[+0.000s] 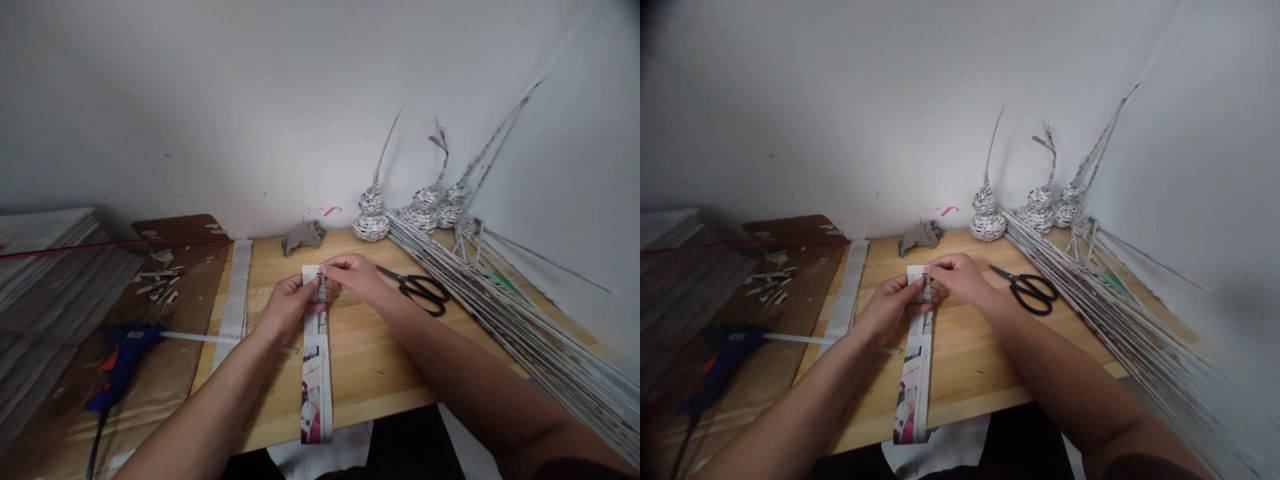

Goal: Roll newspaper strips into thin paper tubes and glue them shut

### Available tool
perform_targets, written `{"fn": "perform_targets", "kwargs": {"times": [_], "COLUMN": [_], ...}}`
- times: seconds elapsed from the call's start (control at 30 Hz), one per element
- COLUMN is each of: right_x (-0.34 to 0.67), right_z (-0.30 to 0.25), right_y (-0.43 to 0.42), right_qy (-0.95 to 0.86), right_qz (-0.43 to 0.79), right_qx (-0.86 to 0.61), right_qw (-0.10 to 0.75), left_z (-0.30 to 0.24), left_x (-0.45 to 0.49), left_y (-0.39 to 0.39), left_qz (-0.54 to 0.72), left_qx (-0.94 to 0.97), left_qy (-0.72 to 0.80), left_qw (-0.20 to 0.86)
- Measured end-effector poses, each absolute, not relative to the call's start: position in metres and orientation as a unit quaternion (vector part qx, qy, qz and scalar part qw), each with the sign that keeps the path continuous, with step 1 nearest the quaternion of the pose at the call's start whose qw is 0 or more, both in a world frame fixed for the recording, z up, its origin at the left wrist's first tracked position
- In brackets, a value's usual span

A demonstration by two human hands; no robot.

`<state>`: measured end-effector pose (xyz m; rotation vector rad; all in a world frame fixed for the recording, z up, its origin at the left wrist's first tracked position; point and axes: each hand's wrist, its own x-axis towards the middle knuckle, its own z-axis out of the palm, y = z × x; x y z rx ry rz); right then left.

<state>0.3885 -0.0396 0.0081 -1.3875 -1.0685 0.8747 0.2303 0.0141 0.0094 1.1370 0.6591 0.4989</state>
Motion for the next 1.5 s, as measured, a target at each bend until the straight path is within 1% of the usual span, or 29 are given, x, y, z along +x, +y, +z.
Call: {"fn": "perform_targets", "kwargs": {"times": [0.1, 0.27, 0.4, 0.57, 0.67, 0.83, 1.23, 1.37, 1.5], "right_x": [0.387, 0.382, 0.379, 0.387, 0.393, 0.393, 0.391, 0.392, 0.39], "right_z": [0.007, 0.007, 0.009, 0.014, 0.013, 0.013, 0.015, 0.013, 0.012], "right_y": [-0.04, -0.04, -0.041, -0.042, -0.042, -0.043, -0.045, -0.043, -0.042], "right_qy": [-0.441, -0.422, -0.405, -0.405, -0.407, -0.474, -0.497, -0.478, -0.436], "right_qz": [0.39, 0.38, 0.397, 0.414, 0.444, 0.454, 0.399, 0.416, 0.437], "right_qx": [-0.576, -0.579, -0.575, -0.571, -0.562, -0.538, -0.571, -0.576, -0.578], "right_qw": [0.567, 0.586, 0.589, 0.582, 0.567, 0.529, 0.517, 0.517, 0.534], "left_z": [0.007, 0.004, 0.006, 0.01, 0.013, 0.013, 0.011, 0.011, 0.011], "left_x": [0.231, 0.231, 0.23, 0.229, 0.229, 0.229, 0.23, 0.229, 0.229], "left_y": [0.014, 0.014, 0.014, 0.014, 0.014, 0.014, 0.014, 0.015, 0.014], "left_qz": [0.24, 0.259, 0.264, 0.264, 0.267, 0.267, 0.249, 0.245, 0.248], "left_qx": [0.538, 0.554, 0.566, 0.558, 0.556, 0.566, 0.58, 0.58, 0.582], "left_qy": [0.305, 0.297, 0.295, 0.311, 0.317, 0.312, 0.313, 0.312, 0.309], "left_qw": [0.748, 0.733, 0.723, 0.722, 0.721, 0.715, 0.71, 0.712, 0.71]}}
